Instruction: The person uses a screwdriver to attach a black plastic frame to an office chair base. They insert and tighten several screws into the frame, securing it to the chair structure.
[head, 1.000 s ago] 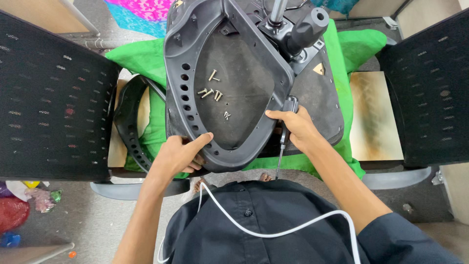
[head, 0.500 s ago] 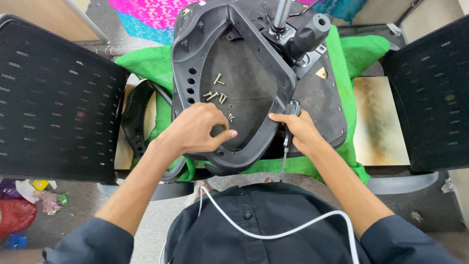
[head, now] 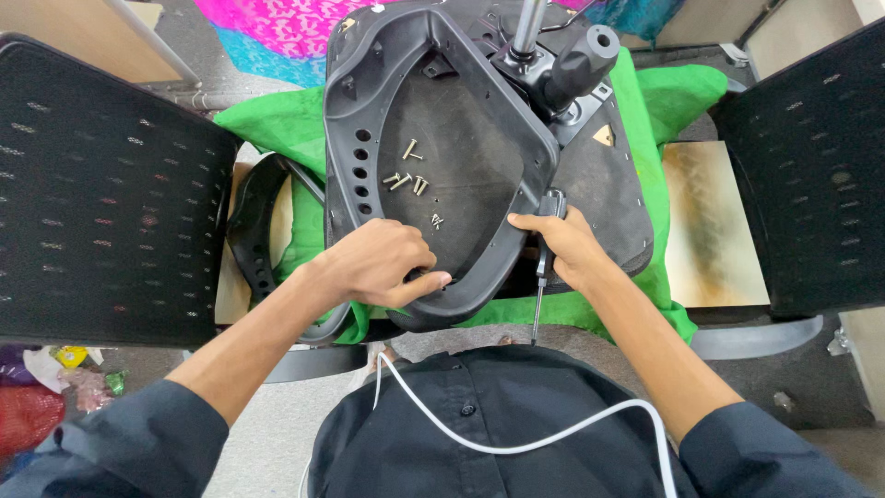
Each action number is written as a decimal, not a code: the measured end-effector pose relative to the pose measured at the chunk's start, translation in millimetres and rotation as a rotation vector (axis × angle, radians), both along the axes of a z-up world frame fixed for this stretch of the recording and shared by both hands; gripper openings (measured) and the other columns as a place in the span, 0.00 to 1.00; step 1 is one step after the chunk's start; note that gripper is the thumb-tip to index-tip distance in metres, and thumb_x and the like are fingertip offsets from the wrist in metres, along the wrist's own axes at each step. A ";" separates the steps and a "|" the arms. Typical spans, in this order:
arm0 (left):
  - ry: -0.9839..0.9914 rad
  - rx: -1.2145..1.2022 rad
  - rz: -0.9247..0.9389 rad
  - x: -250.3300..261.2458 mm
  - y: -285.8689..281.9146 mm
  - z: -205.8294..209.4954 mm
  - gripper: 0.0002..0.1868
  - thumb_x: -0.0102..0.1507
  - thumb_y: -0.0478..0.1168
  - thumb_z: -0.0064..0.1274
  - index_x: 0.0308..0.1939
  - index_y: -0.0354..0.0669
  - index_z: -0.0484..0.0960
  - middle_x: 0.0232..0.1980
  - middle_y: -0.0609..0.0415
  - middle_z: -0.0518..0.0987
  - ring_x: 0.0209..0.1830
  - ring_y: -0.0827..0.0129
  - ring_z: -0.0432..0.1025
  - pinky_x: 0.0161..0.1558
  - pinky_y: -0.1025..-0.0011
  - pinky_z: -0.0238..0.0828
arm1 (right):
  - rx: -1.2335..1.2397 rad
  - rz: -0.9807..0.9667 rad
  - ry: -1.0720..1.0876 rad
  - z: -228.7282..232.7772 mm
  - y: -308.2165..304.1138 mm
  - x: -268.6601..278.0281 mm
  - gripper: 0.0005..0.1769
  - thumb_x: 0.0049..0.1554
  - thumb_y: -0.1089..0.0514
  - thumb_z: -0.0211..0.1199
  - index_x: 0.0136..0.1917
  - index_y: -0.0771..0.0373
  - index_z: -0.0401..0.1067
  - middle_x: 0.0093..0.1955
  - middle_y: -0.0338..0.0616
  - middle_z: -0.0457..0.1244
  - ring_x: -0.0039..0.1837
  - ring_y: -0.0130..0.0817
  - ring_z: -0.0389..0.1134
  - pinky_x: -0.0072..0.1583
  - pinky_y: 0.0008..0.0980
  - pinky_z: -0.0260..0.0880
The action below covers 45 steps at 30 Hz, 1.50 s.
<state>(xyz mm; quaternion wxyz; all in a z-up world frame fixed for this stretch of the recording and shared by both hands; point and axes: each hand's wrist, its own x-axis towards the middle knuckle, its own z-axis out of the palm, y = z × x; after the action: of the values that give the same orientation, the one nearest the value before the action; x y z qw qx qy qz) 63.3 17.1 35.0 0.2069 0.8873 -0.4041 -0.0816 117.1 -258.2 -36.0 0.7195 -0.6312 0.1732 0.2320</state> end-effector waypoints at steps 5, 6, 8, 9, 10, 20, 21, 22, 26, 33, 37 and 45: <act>-0.075 -0.115 -0.019 -8.4 4.5 -9.8 0.16 0.64 0.47 0.47 0.29 0.40 0.81 0.26 0.47 0.76 0.31 0.49 0.72 0.39 0.54 0.67 | -0.007 -0.015 -0.021 -2.4 2.0 -0.3 0.18 0.50 0.64 0.70 0.53 0.70 0.71 0.48 0.49 0.69 0.46 0.38 0.73 0.50 0.39 0.77; -0.074 -0.109 -0.017 -7.5 5.4 -11.2 0.16 0.63 0.46 0.47 0.28 0.40 0.81 0.26 0.47 0.76 0.32 0.49 0.72 0.40 0.54 0.67 | -0.009 -0.014 -0.030 -3.2 2.5 0.1 0.18 0.50 0.64 0.71 0.53 0.71 0.72 0.48 0.49 0.69 0.46 0.38 0.73 0.51 0.38 0.77; -0.068 -0.099 -0.021 -6.7 5.7 -13.8 0.15 0.63 0.45 0.47 0.26 0.40 0.80 0.26 0.47 0.76 0.34 0.50 0.72 0.41 0.53 0.68 | -0.005 -0.025 -0.037 -5.4 2.3 0.1 0.18 0.50 0.64 0.71 0.52 0.71 0.71 0.48 0.49 0.69 0.46 0.37 0.73 0.51 0.38 0.77; -0.061 -0.092 -0.020 -5.9 6.0 -14.0 0.15 0.63 0.45 0.47 0.26 0.40 0.80 0.26 0.47 0.76 0.34 0.50 0.72 0.42 0.53 0.68 | -0.002 -0.031 -0.041 -6.2 2.4 0.6 0.18 0.50 0.64 0.71 0.52 0.71 0.71 0.48 0.49 0.69 0.47 0.37 0.73 0.51 0.38 0.77; -0.054 -0.085 -0.019 -5.5 6.1 -14.0 0.15 0.63 0.45 0.47 0.26 0.40 0.79 0.26 0.46 0.76 0.34 0.50 0.72 0.42 0.53 0.68 | -0.008 -0.035 -0.038 -6.9 2.1 0.5 0.18 0.50 0.64 0.71 0.52 0.71 0.71 0.48 0.49 0.69 0.46 0.37 0.73 0.51 0.38 0.77; -0.021 -0.053 -0.049 0.6 4.3 -11.5 0.14 0.59 0.45 0.48 0.25 0.39 0.79 0.26 0.46 0.76 0.34 0.50 0.72 0.44 0.54 0.68 | -0.033 -0.033 -0.064 -14.3 -1.8 5.5 0.20 0.49 0.64 0.72 0.53 0.68 0.71 0.48 0.46 0.69 0.48 0.35 0.72 0.53 0.37 0.75; -0.023 -0.061 -0.049 1.0 4.6 -11.6 0.14 0.59 0.45 0.49 0.26 0.39 0.80 0.26 0.46 0.76 0.34 0.50 0.72 0.44 0.54 0.68 | -0.037 -0.026 -0.063 -14.5 -1.5 6.4 0.20 0.49 0.64 0.72 0.53 0.68 0.71 0.48 0.46 0.69 0.48 0.35 0.72 0.53 0.37 0.75; -0.025 -0.068 -0.048 1.4 4.7 -11.9 0.14 0.59 0.45 0.49 0.26 0.39 0.80 0.26 0.46 0.76 0.34 0.50 0.72 0.43 0.54 0.68 | -0.032 -0.020 -0.059 -14.4 -1.5 6.5 0.19 0.49 0.64 0.72 0.53 0.69 0.72 0.48 0.46 0.69 0.48 0.35 0.72 0.53 0.37 0.75; -0.036 -0.092 -0.037 0.8 6.1 -12.9 0.15 0.60 0.46 0.50 0.26 0.38 0.80 0.26 0.46 0.76 0.34 0.51 0.72 0.43 0.55 0.68 | -0.034 -0.005 -0.051 -10.2 -1.7 6.9 0.18 0.49 0.63 0.72 0.53 0.69 0.73 0.48 0.47 0.69 0.49 0.36 0.72 0.53 0.37 0.74; -0.079 -0.070 0.027 -2.6 5.6 -18.0 0.18 0.60 0.50 0.50 0.27 0.38 0.83 0.26 0.45 0.77 0.32 0.49 0.73 0.41 0.55 0.70 | -0.048 -0.031 -0.036 -2.5 0.8 3.2 0.18 0.49 0.63 0.71 0.53 0.68 0.72 0.49 0.46 0.69 0.49 0.34 0.72 0.53 0.36 0.75; -0.062 -0.046 0.047 -2.7 2.6 -19.7 0.20 0.59 0.52 0.51 0.27 0.38 0.84 0.27 0.44 0.78 0.31 0.47 0.74 0.38 0.54 0.71 | -0.049 -0.038 -0.050 -5.3 0.3 3.7 0.19 0.49 0.64 0.72 0.52 0.69 0.70 0.48 0.46 0.68 0.48 0.36 0.72 0.52 0.37 0.76; 0.061 -0.049 0.021 7.0 2.7 -10.5 0.22 0.59 0.52 0.54 0.23 0.36 0.81 0.25 0.43 0.77 0.29 0.46 0.74 0.33 0.54 0.69 | -0.054 0.010 -0.095 -9.1 -1.3 5.4 0.17 0.50 0.62 0.71 0.52 0.70 0.73 0.48 0.46 0.69 0.49 0.35 0.72 0.53 0.36 0.75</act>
<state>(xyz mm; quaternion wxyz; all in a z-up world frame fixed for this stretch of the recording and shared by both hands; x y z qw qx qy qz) 70.3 19.8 24.5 0.2417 0.8831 -0.3904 -0.0964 122.5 -259.5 -45.0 0.7085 -0.6615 0.1419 0.2007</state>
